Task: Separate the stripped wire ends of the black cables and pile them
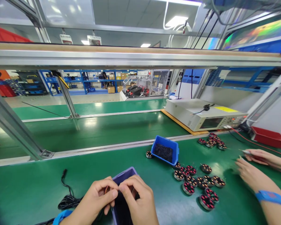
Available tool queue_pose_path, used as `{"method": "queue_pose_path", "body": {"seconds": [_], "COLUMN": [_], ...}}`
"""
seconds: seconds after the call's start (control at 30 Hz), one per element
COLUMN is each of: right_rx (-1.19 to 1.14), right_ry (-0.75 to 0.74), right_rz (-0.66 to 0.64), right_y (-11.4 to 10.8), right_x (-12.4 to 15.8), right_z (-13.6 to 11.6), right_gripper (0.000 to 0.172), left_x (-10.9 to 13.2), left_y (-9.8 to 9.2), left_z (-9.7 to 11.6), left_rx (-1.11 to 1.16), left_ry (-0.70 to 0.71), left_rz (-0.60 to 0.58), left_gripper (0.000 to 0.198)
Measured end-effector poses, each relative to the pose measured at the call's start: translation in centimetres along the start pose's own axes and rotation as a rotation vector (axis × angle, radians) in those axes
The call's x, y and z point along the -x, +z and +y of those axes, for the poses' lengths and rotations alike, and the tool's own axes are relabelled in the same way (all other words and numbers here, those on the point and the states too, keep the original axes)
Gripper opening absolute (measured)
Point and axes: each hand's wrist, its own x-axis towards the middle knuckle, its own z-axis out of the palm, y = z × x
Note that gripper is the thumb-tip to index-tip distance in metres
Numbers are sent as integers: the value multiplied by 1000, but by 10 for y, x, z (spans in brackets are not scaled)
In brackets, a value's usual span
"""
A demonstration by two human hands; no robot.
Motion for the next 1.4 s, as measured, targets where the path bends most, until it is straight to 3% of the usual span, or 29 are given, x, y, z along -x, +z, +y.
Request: {"method": "queue_pose_path", "body": {"seconds": [0.17,0.67,0.9,1.07,1.17,1.27,1.4], "right_rx": [-42,101,51,11,67,75,87], "right_ry": [15,-129,-26,-26,-80,-93,6], "right_rz": [74,53,-43,32,-50,-148,-199], "right_y": [-4,-4,0,-6,-11,-12,-8], "right_x": [-1,0,0,-7,-9,-9,-6], "right_z": [0,-5,0,4,0,-5,-6], "right_gripper": [27,22,28,26,11,9,15], "left_x": [0,-2,-1,-2,-2,-1,3], "left_y": [3,-4,-8,-7,-8,-10,-11], "left_z": [3,-10,-11,-9,-9,-8,-7], "left_rx": [-7,-81,-100,-122,-136,-109,11], "left_ry": [8,7,32,47,48,43,79], "left_rz": [40,-14,-61,-46,-29,-37,-57], "left_gripper": [45,35,31,26,24,20,17]}}
